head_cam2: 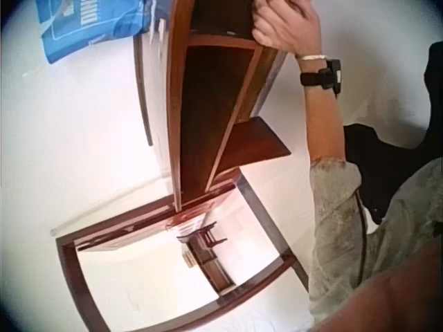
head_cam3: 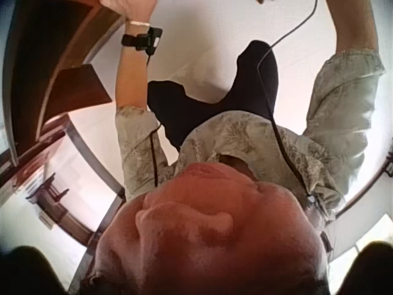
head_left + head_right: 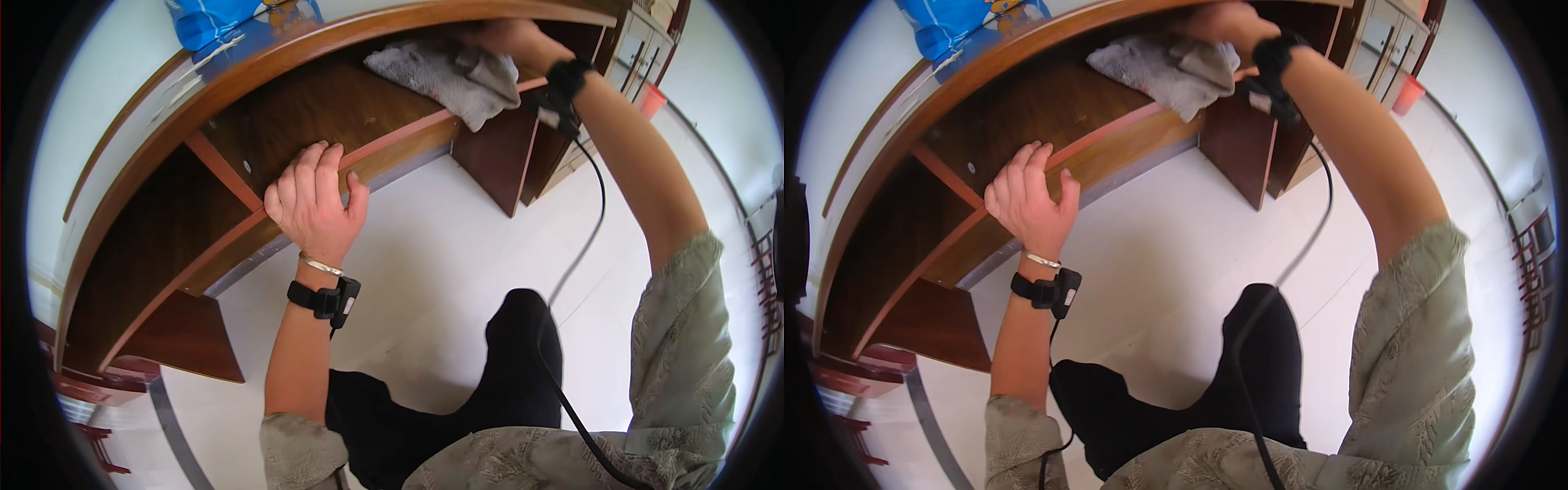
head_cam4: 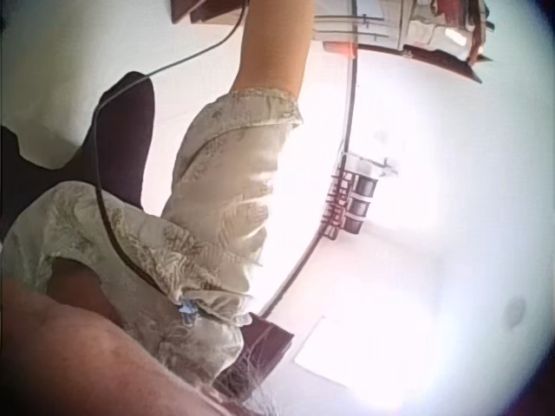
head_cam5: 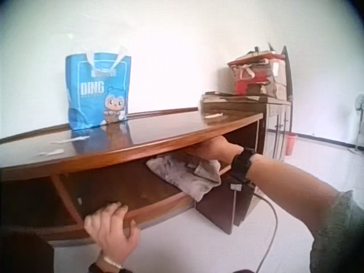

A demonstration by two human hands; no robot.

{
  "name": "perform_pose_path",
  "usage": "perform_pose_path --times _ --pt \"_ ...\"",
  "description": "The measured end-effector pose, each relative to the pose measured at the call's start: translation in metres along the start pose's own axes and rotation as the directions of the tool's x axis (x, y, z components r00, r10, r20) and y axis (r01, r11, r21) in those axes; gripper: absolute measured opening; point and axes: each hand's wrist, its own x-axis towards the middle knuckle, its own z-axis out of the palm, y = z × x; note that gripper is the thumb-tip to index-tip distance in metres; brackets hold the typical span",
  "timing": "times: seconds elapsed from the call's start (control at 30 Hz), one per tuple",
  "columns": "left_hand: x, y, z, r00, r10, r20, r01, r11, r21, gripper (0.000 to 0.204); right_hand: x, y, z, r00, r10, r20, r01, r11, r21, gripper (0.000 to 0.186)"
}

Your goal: Wiping down a wooden desk, the inside of a shelf, a glass cabinet door, and items on top of the cabinet with a rag.

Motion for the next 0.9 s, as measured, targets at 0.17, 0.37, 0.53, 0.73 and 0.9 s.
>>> perform_pose_path --times 0.17,0.37,0.53,0.73,0.9 --pt "0.008 -0.012 -0.019 0.994 -0.027 0.103 0.040 0.992 -0.123 0.033 0.011 -0.080 -0.029 0.895 0.070 0.440 -0.140 0.982 0.128 0.086" --pt "0.001 -0.102 -0.116 1.000 0.004 0.013 -0.004 1.000 0.006 0.027 0.007 -0.095 -0.030 0.678 0.039 0.734 -0.181 0.977 0.116 0.083" --pt "-0.016 -0.272 -0.179 0.956 -0.168 0.239 0.052 0.902 0.428 0.026 0.011 -0.088 -0.032 0.646 -0.022 0.763 -0.109 0.987 0.121 0.053" --pt "-0.049 -0.288 -0.202 0.808 -0.430 0.402 0.292 0.886 0.359 0.030 0.015 0.004 0.013 0.646 -0.082 0.759 -0.033 0.990 0.135 0.048" --pt "-0.040 -0.248 -0.224 0.809 -0.506 0.300 0.326 0.810 0.487 0.040 0.000 0.025 0.015 0.764 0.098 0.638 -0.210 0.972 0.103 0.051"
